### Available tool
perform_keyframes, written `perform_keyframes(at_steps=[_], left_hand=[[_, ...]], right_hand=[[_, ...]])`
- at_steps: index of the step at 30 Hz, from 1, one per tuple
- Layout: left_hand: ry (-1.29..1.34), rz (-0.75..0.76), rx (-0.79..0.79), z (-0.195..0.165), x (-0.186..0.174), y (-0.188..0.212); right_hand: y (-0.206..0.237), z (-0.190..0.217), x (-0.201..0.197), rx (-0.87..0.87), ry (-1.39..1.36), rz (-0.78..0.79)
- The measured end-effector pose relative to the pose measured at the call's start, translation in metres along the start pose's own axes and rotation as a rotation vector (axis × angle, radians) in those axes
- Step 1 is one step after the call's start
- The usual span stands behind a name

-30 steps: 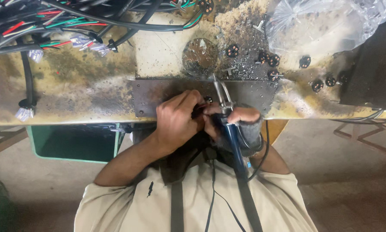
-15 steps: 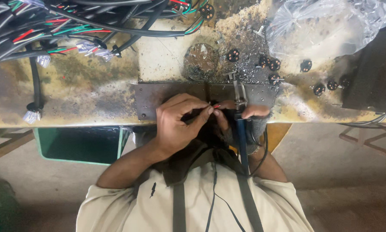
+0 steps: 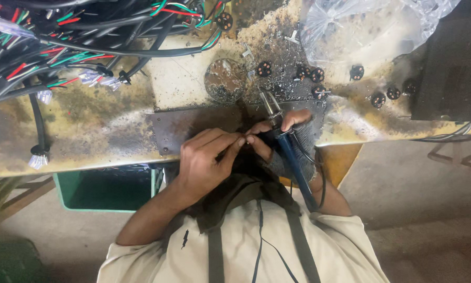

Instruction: The person solders multiple small wires to circular black connectors on a workbench. They repeatedly pick up a connector, align wires, apply solder with a soldering iron, and place the finished unit aside. The process is repeated for several connectors throughout the clip.

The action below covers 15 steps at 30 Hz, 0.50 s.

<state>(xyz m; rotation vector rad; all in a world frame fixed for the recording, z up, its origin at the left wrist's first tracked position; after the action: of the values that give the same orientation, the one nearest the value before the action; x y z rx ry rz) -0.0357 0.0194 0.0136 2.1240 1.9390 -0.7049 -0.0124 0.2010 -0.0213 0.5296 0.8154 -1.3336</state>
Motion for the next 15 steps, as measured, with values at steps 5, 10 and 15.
perform_keyframes(at_steps=[5,10,15], left_hand=[[-0.197,-0.051,-0.112,0.001,-0.009,-0.018],[-0.424,-0.087,-0.141,0.017,-0.01,-0.038],[-0.294,0.111,-0.216,0.027,-0.001,-0.039]], right_hand=[[0.006,-0.001,0.005,0.009,0.02,-0.115],[0.024,-0.023,0.028,0.229,-0.188,-0.046],[0.033,-0.03,0.046,0.325,-0.356,0.013]])
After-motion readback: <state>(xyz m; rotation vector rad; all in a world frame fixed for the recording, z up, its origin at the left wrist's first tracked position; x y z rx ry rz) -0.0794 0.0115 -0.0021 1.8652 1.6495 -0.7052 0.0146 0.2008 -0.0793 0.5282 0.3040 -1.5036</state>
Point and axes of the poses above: each hand's wrist, its own y-axis away from the middle knuckle, its own x-axis out of the palm, z = x × y, the point moved 5 cm from there along -y, towards the middle knuckle, and after that the axes turned 8 degrees about -z, right-handed, at the moved point
